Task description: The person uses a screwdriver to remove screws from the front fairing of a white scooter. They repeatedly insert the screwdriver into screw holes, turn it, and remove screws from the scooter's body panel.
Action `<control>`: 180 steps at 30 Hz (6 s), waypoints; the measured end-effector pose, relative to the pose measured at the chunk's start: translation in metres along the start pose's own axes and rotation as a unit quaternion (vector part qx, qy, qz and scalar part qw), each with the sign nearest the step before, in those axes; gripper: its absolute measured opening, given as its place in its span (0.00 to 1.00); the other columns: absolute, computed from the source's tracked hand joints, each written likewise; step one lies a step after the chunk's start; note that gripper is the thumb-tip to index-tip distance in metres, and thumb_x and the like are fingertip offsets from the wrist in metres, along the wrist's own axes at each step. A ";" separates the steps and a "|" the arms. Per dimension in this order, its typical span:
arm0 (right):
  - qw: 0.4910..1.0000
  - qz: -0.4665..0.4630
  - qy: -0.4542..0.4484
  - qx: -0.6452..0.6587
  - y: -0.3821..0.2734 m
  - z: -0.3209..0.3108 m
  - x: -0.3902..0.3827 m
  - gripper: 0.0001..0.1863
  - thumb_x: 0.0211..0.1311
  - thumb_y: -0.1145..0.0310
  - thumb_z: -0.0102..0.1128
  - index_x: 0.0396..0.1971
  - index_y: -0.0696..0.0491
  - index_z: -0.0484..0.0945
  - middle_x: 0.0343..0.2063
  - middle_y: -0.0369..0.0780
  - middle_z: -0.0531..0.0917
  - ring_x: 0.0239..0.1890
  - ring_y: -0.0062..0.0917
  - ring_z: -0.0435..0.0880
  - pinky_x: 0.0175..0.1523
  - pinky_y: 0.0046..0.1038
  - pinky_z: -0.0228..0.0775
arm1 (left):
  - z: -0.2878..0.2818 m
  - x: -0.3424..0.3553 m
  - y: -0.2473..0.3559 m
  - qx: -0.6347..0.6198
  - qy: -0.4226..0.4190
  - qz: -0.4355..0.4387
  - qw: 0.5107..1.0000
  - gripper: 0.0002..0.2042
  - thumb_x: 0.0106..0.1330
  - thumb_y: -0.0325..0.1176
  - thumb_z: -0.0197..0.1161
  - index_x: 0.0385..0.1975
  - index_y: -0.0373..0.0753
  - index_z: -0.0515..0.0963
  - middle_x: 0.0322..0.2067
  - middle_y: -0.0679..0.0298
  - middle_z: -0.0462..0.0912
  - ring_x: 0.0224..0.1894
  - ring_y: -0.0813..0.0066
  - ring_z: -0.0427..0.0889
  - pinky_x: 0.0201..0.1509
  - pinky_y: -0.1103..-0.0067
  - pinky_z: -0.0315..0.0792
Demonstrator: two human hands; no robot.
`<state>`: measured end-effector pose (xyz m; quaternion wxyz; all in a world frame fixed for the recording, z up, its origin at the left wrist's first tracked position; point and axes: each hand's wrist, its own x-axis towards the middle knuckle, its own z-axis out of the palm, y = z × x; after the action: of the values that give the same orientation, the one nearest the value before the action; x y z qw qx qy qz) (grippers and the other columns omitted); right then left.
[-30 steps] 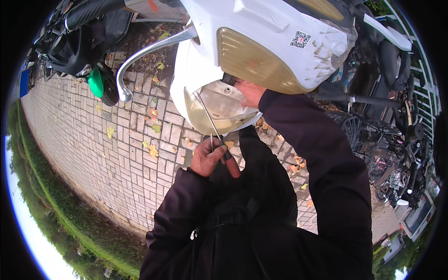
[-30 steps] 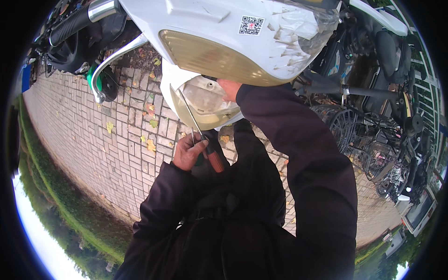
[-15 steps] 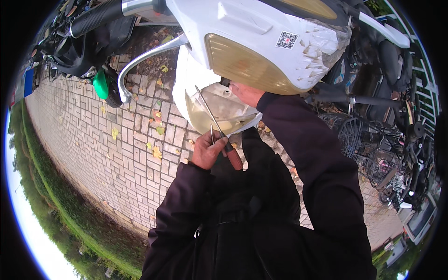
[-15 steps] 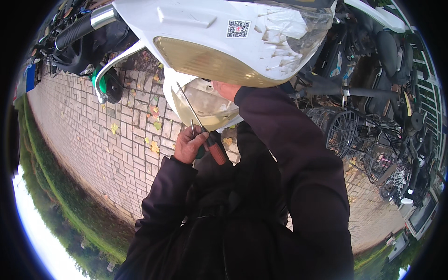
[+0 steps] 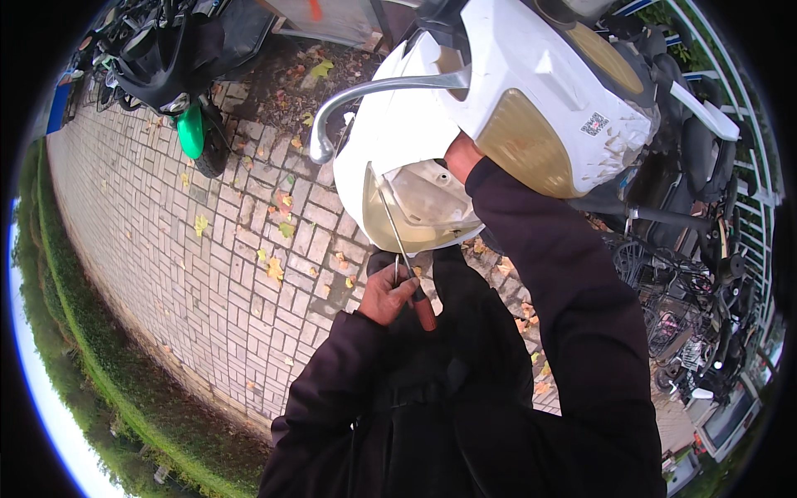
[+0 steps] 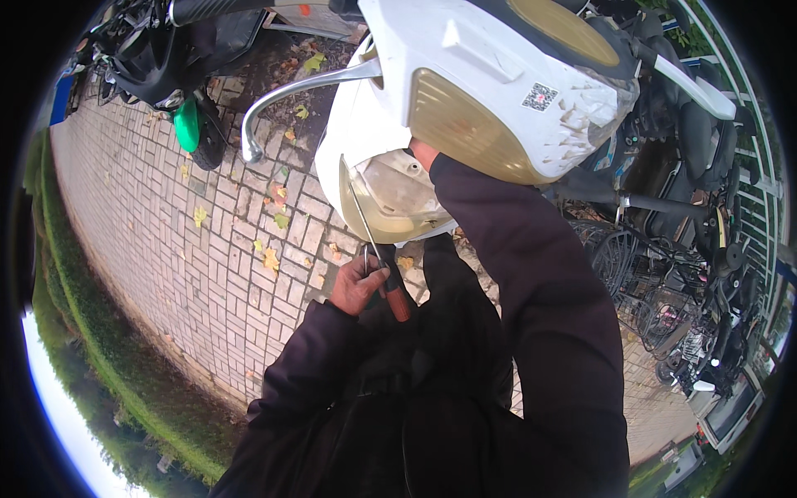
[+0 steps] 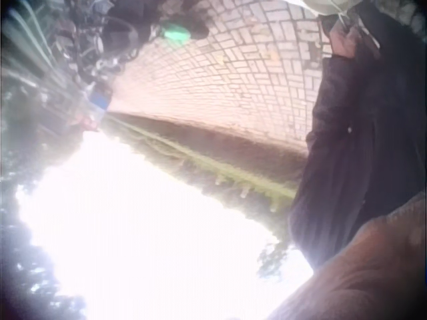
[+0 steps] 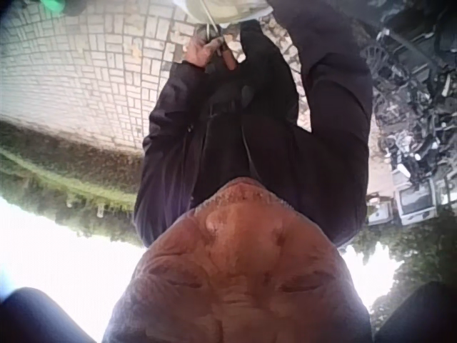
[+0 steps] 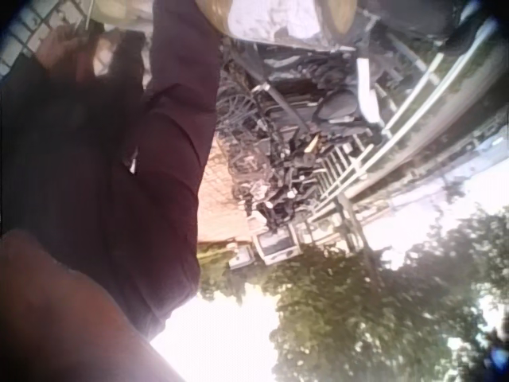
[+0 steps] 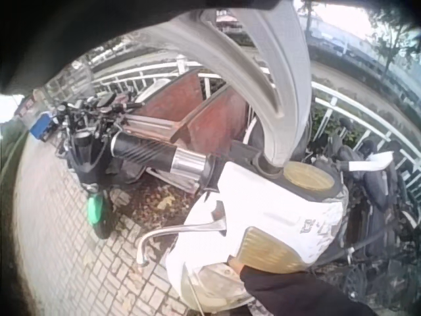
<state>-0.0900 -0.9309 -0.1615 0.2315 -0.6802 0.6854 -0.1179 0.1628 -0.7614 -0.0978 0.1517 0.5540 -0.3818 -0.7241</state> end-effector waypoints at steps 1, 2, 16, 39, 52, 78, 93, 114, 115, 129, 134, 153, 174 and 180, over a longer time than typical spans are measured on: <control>1.000 -0.006 -0.003 -0.019 0.001 0.002 0.003 0.17 0.72 0.66 0.50 0.56 0.53 0.79 0.52 0.44 0.83 0.56 0.39 0.80 0.63 0.39 0.70 | -0.004 -0.003 -0.001 0.002 -0.008 -0.005 1.000 0.05 0.71 0.29 0.64 0.34 0.34 0.78 0.25 0.69 0.80 0.27 0.82 0.77 0.34 0.81 0.71; 0.999 -0.012 -0.001 -0.033 0.001 0.005 0.006 0.17 0.72 0.66 0.50 0.56 0.53 0.79 0.52 0.44 0.83 0.56 0.38 0.80 0.63 0.39 0.70 | -0.009 -0.005 -0.001 0.002 -0.012 -0.003 1.000 0.05 0.71 0.28 0.64 0.34 0.34 0.78 0.25 0.69 0.80 0.27 0.82 0.77 0.34 0.81 0.71; 0.991 -0.071 0.022 -0.114 0.016 0.016 0.019 0.18 0.72 0.67 0.49 0.57 0.52 0.79 0.55 0.43 0.82 0.59 0.38 0.80 0.63 0.37 0.70 | -0.055 -0.001 -0.021 0.012 0.018 -0.007 1.000 0.06 0.69 0.29 0.66 0.33 0.33 0.79 0.26 0.67 0.81 0.27 0.80 0.79 0.32 0.79 0.73; 0.952 -0.183 0.022 -0.242 0.011 0.006 0.016 0.18 0.68 0.68 0.52 0.55 0.49 0.81 0.55 0.43 0.84 0.57 0.37 0.83 0.59 0.40 0.75 | -0.082 0.009 -0.026 -0.012 -0.012 0.015 1.000 0.06 0.69 0.28 0.65 0.32 0.33 0.78 0.25 0.65 0.82 0.25 0.79 0.80 0.31 0.79 0.74; 0.991 -0.056 -0.080 -0.095 0.008 -0.027 -0.016 0.11 0.54 0.74 0.59 0.37 0.56 0.85 0.34 0.46 0.88 0.41 0.43 0.88 0.49 0.42 0.78 | -0.069 0.013 -0.031 -0.017 -0.023 0.014 0.999 0.06 0.68 0.29 0.66 0.33 0.33 0.79 0.25 0.66 0.81 0.25 0.78 0.80 0.31 0.78 0.74; 0.965 -0.127 -0.230 -0.014 0.034 -0.010 -0.014 0.31 0.42 0.50 0.82 0.42 0.55 0.83 0.34 0.48 0.87 0.38 0.44 0.88 0.46 0.41 0.80 | -0.070 0.001 -0.032 0.032 0.041 0.033 0.998 0.09 0.67 0.36 0.65 0.37 0.35 0.81 0.30 0.64 0.83 0.33 0.76 0.81 0.38 0.74 0.77; 0.948 -0.168 -0.263 0.067 0.021 -0.020 -0.002 0.39 0.58 0.39 0.68 0.55 0.59 0.80 0.51 0.53 0.84 0.55 0.48 0.82 0.62 0.41 0.72 | -0.072 0.008 -0.043 -0.001 0.033 0.012 0.999 0.11 0.66 0.37 0.67 0.40 0.35 0.83 0.30 0.61 0.85 0.32 0.75 0.83 0.37 0.74 0.77; 0.921 -0.025 -0.383 0.064 -0.002 -0.039 0.000 0.46 0.64 0.30 0.56 0.59 0.62 0.78 0.57 0.56 0.81 0.62 0.45 0.79 0.69 0.37 0.66 | -0.087 0.010 -0.046 0.020 0.067 0.018 0.997 0.11 0.63 0.37 0.66 0.34 0.34 0.84 0.28 0.60 0.86 0.31 0.71 0.85 0.38 0.72 0.79; 0.920 -0.011 -0.388 0.045 -0.001 -0.037 0.001 0.45 0.65 0.32 0.57 0.60 0.62 0.78 0.59 0.55 0.80 0.64 0.45 0.77 0.70 0.36 0.64 | -0.088 0.011 -0.047 0.039 0.071 0.024 0.996 0.11 0.63 0.37 0.66 0.34 0.34 0.84 0.28 0.60 0.86 0.31 0.72 0.85 0.38 0.72 0.79; 0.988 -0.033 -0.150 -0.011 0.011 0.010 -0.020 0.29 0.64 0.43 0.63 0.37 0.60 0.87 0.46 0.52 0.85 0.52 0.45 0.82 0.62 0.47 0.68 | -0.046 0.002 0.008 -0.001 0.001 0.028 1.000 0.06 0.71 0.28 0.62 0.31 0.35 0.77 0.23 0.63 0.83 0.21 0.75 0.81 0.29 0.80 0.72; 0.966 -0.065 0.229 0.101 -0.019 -0.017 -0.090 0.12 0.60 0.63 0.66 0.35 0.56 0.81 0.39 0.42 0.85 0.44 0.41 0.83 0.49 0.43 0.75 | -0.019 0.012 0.028 0.037 -0.014 -0.001 0.999 0.06 0.71 0.28 0.61 0.32 0.35 0.76 0.23 0.62 0.82 0.22 0.76 0.80 0.29 0.80 0.72; 0.811 0.183 0.069 0.551 -0.010 -0.055 -0.253 0.29 0.66 0.76 0.63 0.67 0.62 0.71 0.26 0.33 0.77 0.29 0.12 0.70 0.39 0.19 0.69 | 0.045 0.123 0.096 0.566 -0.004 0.382 0.730 0.20 0.56 0.21 0.60 0.51 0.36 0.77 0.62 0.49 0.77 0.45 0.46 0.85 0.47 0.60 0.81; 0.970 0.125 -0.030 0.208 0.027 -0.147 -0.216 0.20 0.59 0.72 0.59 0.51 0.60 0.83 0.27 0.50 0.86 0.34 0.47 0.85 0.40 0.46 0.77 | 0.049 0.151 0.124 0.778 -0.040 0.233 0.583 0.23 0.63 0.26 0.54 0.60 0.45 0.76 0.56 0.57 0.83 0.43 0.52 0.87 0.43 0.58 0.82; 0.978 0.098 -0.050 0.179 0.030 -0.157 -0.208 0.19 0.60 0.72 0.58 0.50 0.59 0.83 0.27 0.50 0.85 0.34 0.48 0.85 0.40 0.48 0.75 | 0.039 0.154 0.120 0.737 -0.031 0.291 0.610 0.22 0.66 0.28 0.52 0.60 0.47 0.76 0.56 0.59 0.83 0.42 0.52 0.87 0.45 0.59 0.81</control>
<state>-0.1985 -0.7487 -0.0072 0.3938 -0.5620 0.7043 -0.1816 0.0509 -0.9245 -0.1135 -0.1172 0.3162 -0.9319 -0.1334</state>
